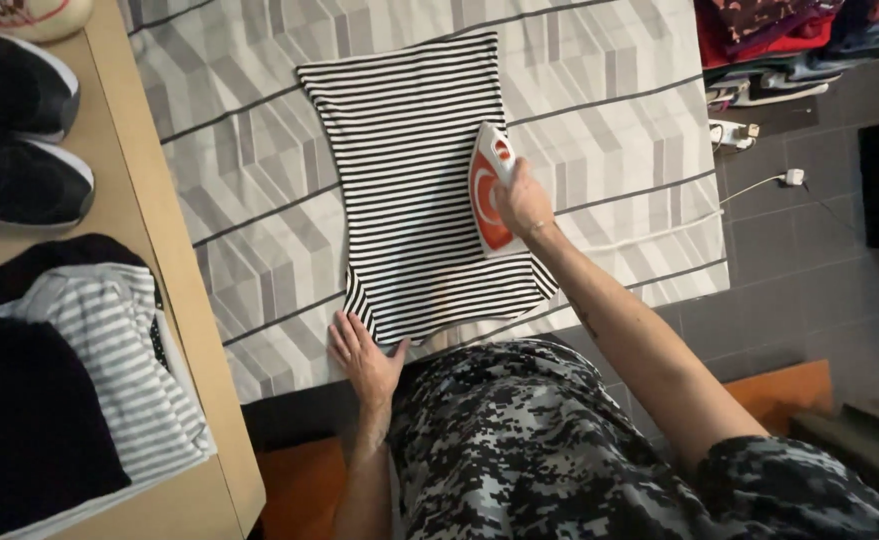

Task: A person irons a striped shirt on a flat surface, folds it, and then organizes clothes on hangers in a closet area.

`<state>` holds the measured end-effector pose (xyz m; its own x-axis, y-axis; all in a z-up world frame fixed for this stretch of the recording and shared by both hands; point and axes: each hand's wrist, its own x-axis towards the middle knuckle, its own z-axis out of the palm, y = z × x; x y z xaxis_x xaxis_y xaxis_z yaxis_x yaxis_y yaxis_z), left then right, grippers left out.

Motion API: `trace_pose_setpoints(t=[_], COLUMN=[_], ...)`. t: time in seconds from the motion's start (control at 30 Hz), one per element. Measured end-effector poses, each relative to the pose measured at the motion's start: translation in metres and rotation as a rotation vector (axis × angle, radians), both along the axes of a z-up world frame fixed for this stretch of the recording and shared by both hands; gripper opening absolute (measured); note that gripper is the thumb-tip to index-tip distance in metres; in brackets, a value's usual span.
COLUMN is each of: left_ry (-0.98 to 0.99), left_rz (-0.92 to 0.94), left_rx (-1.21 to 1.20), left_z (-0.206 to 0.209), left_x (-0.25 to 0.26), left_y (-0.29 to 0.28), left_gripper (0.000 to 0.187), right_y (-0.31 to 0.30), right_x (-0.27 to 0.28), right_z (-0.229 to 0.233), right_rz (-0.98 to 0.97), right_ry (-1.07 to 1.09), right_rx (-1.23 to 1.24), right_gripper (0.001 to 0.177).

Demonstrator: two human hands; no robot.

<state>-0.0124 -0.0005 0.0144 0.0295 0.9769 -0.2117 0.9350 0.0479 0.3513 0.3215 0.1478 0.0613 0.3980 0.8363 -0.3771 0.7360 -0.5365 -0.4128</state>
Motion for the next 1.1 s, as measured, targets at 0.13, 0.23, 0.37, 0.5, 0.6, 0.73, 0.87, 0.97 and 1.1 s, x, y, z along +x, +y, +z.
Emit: trace_pose_setpoints(t=[0.13, 0.23, 0.37, 0.5, 0.6, 0.73, 0.87, 0.97, 1.1], left_ry=[-0.015, -0.009, 0.014, 0.033, 0.028, -0.033, -0.082, 0.009, -0.025], left_rz=[0.015, 0.021, 0.026, 0.032, 0.021, 0.029, 0.049, 0.010, 0.041], left_rx=[-0.033, -0.053, -0.059, -0.030, 0.000, -0.059, -0.108, 0.015, -0.113], left_z=[0.007, 0.009, 0.014, 0.008, 0.010, 0.008, 0.003, -0.013, 0.000], left_x=[0.001, 0.003, 0.005, 0.004, 0.004, 0.002, -0.001, -0.001, 0.001], left_y=[0.002, 0.003, 0.005, 0.004, 0.003, 0.003, 0.002, -0.004, 0.002], left_gripper=[0.122, 0.123, 0.124, 0.123, 0.121, 0.121, 0.125, 0.113, 0.115], right_y=[0.033, 0.032, -0.001, 0.004, 0.028, 0.080, 0.128, 0.173, 0.188], right_x=[0.003, -0.010, -0.027, -0.019, -0.011, 0.005, 0.019, 0.027, 0.047], right_z=[-0.006, 0.025, 0.049, 0.023, 0.017, 0.007, -0.017, 0.014, -0.033], right_rz=[0.032, 0.055, 0.101, 0.108, 0.103, 0.075, 0.054, 0.964, 0.148], right_ry=[-0.068, -0.094, -0.069, -0.051, -0.075, -0.108, -0.201, -1.054, -0.215], right_rx=[-0.005, -0.043, -0.095, -0.151, -0.108, -0.051, -0.007, -0.542, -0.226], right_gripper=[0.060, 0.060, 0.050, 0.054, 0.061, 0.068, 0.066, 0.025, 0.039])
